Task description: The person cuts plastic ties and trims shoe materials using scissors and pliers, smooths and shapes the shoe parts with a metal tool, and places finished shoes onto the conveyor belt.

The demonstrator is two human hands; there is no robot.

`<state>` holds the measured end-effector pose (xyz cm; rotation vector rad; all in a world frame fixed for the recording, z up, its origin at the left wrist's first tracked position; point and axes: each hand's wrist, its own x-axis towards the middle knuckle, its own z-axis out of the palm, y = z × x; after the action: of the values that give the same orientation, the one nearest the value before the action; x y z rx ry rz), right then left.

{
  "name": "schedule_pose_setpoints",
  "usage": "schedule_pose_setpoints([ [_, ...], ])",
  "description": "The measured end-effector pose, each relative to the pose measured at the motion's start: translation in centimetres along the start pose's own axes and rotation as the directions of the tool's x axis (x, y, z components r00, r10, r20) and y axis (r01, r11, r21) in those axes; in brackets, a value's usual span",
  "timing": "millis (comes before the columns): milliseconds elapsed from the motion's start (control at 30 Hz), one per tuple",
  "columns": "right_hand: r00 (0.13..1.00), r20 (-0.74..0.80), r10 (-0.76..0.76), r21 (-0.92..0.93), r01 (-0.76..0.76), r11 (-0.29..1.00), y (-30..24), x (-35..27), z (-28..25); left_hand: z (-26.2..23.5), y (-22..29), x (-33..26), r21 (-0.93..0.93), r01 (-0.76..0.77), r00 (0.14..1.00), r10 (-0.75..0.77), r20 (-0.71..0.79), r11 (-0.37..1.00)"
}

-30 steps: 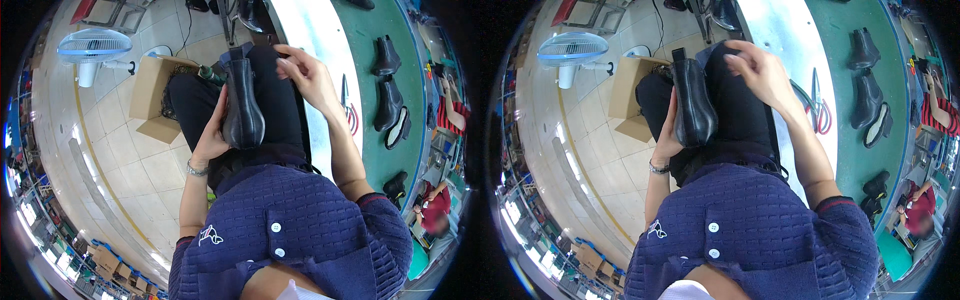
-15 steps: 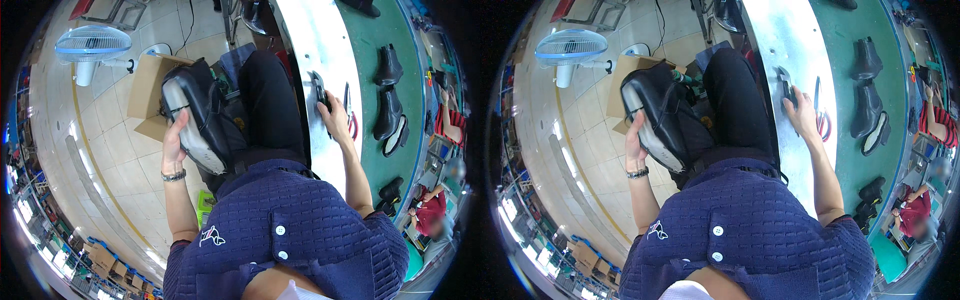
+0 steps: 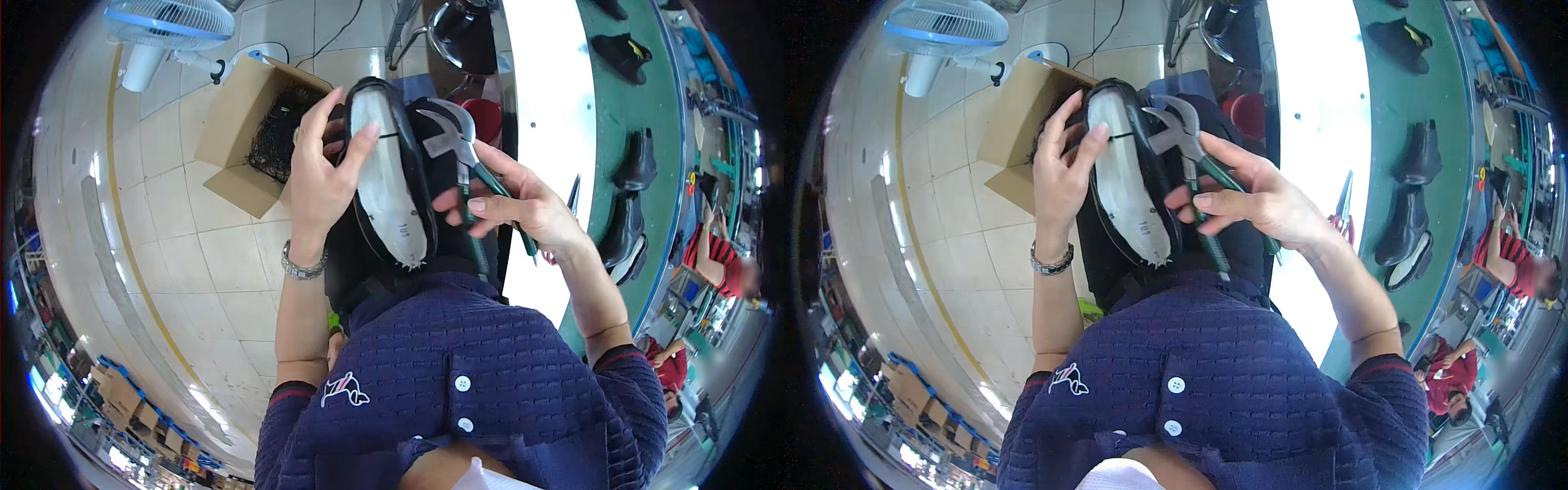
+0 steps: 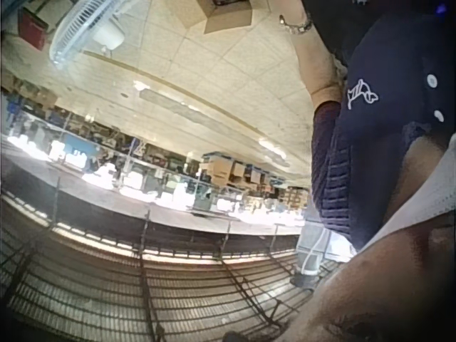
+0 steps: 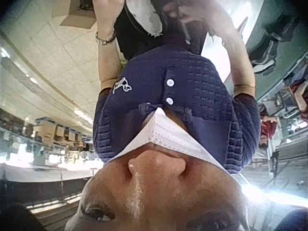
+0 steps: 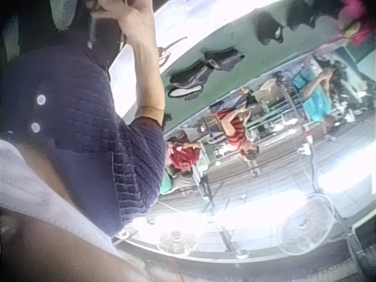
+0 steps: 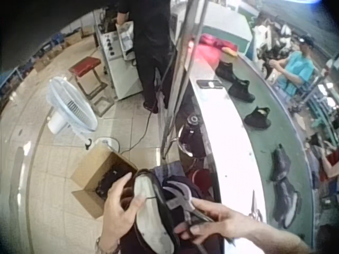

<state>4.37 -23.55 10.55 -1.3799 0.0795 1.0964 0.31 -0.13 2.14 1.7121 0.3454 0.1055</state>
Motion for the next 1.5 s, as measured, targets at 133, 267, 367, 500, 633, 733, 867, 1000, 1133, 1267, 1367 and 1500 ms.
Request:
schedule_pose_setpoints([
  [133,0.985,0.165,0.048,-0.116,-0.029,0.993,-2.7,3.2,0.5,0.0,0.3,2.1,0.060,-0.090,0.991,0.095,-0.091,0.994],
  [267,0.980,0.102,0.172,-0.200,-0.149,0.968,-3.7,5.3,1.1,0.0,0.7,2.4,0.136,-0.112,0.985,0.128,-0.118,0.984],
  [367,0.987,0.015,0.160,-0.250,-0.151,0.956,-2.9,5.5,1.7,-0.3,0.8,2.3,0.231,-0.172,0.975,0.199,-0.101,0.958],
  [500,0.999,-0.012,-0.047,-0.559,0.032,0.829,-2.1,5.3,2.1,0.0,-0.1,2.4,0.306,-0.351,0.915,0.394,-0.089,0.885],
  [633,0.996,-0.030,-0.080,-0.630,0.043,0.775,-2.1,4.9,2.0,0.2,-0.9,2.3,0.404,-0.453,0.861,0.508,-0.034,0.795],
  [733,0.998,0.033,-0.048,-0.817,0.055,0.574,-3.9,4.9,1.2,0.1,-1.0,1.8,0.475,-0.474,0.844,0.536,0.007,0.741],
  [867,0.940,0.113,-0.322,-0.955,0.192,0.225,-8.6,4.2,3.5,-0.4,-1.9,1.5,0.508,-0.510,0.809,0.587,0.010,0.694],
  [1000,0.798,0.052,-0.601,-0.967,0.191,0.170,-4.5,7.2,3.7,0.3,-1.4,1.8,0.507,-0.528,0.800,0.599,0.029,0.681],
  [1133,0.888,0.181,-0.422,-0.983,0.153,-0.099,-5.6,6.7,3.5,-0.2,-1.6,1.4,0.515,-0.454,0.845,0.534,-0.009,0.727],
  [1267,0.680,0.207,-0.703,-0.943,0.330,0.041,-4.5,6.9,4.1,0.1,-1.3,1.2,0.465,-0.473,0.831,0.554,-0.046,0.748],
  [1367,0.933,-0.016,-0.359,-1.000,-0.023,-0.015,-1.9,7.2,2.9,0.4,-1.2,1.5,0.452,-0.472,0.842,0.539,-0.024,0.757],
  [1500,0.901,0.185,-0.392,-0.982,0.151,-0.117,-6.0,5.8,4.9,-0.4,-1.9,0.7,0.507,-0.482,0.811,0.582,-0.050,0.715],
])
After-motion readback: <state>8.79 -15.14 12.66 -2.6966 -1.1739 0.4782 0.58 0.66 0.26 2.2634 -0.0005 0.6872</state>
